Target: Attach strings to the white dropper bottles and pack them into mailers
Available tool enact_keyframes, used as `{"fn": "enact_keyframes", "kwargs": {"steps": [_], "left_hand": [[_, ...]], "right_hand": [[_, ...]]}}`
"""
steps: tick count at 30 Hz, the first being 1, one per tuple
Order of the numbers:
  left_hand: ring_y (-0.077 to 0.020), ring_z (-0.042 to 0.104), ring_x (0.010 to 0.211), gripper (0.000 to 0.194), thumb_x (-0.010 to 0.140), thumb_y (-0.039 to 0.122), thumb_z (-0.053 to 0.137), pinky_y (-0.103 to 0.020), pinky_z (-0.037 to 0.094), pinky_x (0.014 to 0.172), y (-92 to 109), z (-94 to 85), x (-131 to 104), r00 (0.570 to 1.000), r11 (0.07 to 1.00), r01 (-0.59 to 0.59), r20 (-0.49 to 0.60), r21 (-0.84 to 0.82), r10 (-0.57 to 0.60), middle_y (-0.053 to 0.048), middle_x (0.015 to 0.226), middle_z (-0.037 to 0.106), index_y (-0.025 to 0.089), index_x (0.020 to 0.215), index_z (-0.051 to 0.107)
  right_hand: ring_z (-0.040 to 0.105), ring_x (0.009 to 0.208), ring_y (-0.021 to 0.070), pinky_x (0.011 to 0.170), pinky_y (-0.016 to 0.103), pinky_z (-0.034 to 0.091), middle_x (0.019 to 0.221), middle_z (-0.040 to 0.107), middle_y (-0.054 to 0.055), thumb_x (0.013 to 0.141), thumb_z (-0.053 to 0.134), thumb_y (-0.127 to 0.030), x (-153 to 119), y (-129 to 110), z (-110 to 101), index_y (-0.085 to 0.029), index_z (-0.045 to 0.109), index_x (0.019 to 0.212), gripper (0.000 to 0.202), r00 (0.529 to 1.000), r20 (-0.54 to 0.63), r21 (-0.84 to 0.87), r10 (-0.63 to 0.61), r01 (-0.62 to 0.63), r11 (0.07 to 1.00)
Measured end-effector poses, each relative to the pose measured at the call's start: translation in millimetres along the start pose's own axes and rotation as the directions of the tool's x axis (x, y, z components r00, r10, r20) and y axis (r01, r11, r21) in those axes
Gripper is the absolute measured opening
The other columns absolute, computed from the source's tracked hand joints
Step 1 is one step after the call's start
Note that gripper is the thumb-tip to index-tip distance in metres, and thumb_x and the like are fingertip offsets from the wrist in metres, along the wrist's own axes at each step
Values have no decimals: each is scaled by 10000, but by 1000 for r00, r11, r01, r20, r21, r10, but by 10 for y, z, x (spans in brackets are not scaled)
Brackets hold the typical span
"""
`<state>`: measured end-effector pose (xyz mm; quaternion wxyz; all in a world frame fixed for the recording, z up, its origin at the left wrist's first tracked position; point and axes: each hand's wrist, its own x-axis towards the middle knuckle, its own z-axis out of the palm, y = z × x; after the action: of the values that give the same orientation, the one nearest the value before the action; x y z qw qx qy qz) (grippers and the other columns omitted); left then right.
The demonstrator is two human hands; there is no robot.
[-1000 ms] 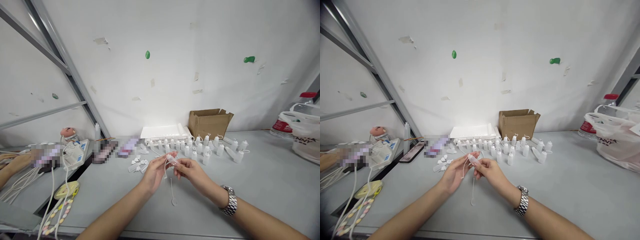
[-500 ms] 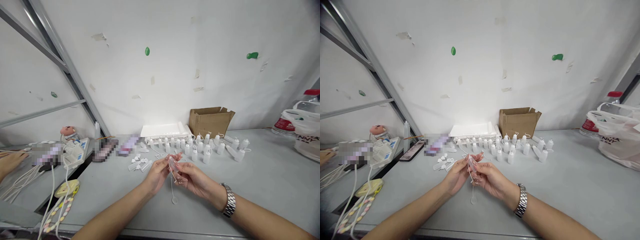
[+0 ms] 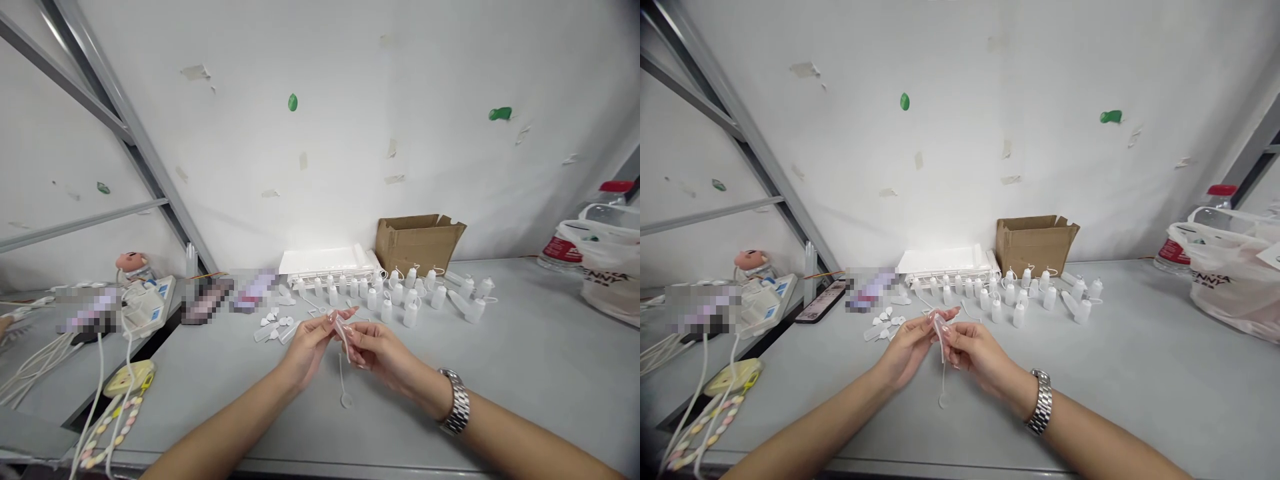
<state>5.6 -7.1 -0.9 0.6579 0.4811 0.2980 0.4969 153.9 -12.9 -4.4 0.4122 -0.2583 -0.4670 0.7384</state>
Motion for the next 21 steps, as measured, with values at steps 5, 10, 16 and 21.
{"fn": "enact_keyframes", "kwargs": {"steps": [5,10,16,21], "left_hand": [[-269,478,1169,295,807,390,579,-379,270,1027,3,20,23,1000,1000,19,24,-17,-19,-97,1064,676,160,690,720],[-258,517,1119,359,806,437,566,-401,306,1004,39,-6,64,998,993,66,3,-97,-66,-114,1106,655,147,971,698],[-244,541,1086,268,790,379,606,-371,334,992,-38,-8,40,1000,1000,20,-8,19,-20,-105,1042,684,149,858,726],[-249,550,1079,334,803,425,556,-372,368,969,80,-95,94,1000,962,21,16,273,-27,-85,1067,679,168,953,706]], "right_hand": [[266,465,66,473,215,238,501,396,-53,757,631,-322,12,-15,-86,-130,601,712,199,988,92,257,125,-144,955],[314,478,71,499,225,274,527,430,-34,768,624,-347,23,-34,-110,-137,574,681,232,978,128,293,162,-194,936],[345,487,77,522,242,291,530,444,-33,739,659,-372,27,47,-85,-140,585,691,248,985,96,277,144,-166,947],[356,490,81,539,252,290,525,452,-35,715,675,-383,27,36,-73,-145,600,695,251,993,38,200,108,-113,973]]}}
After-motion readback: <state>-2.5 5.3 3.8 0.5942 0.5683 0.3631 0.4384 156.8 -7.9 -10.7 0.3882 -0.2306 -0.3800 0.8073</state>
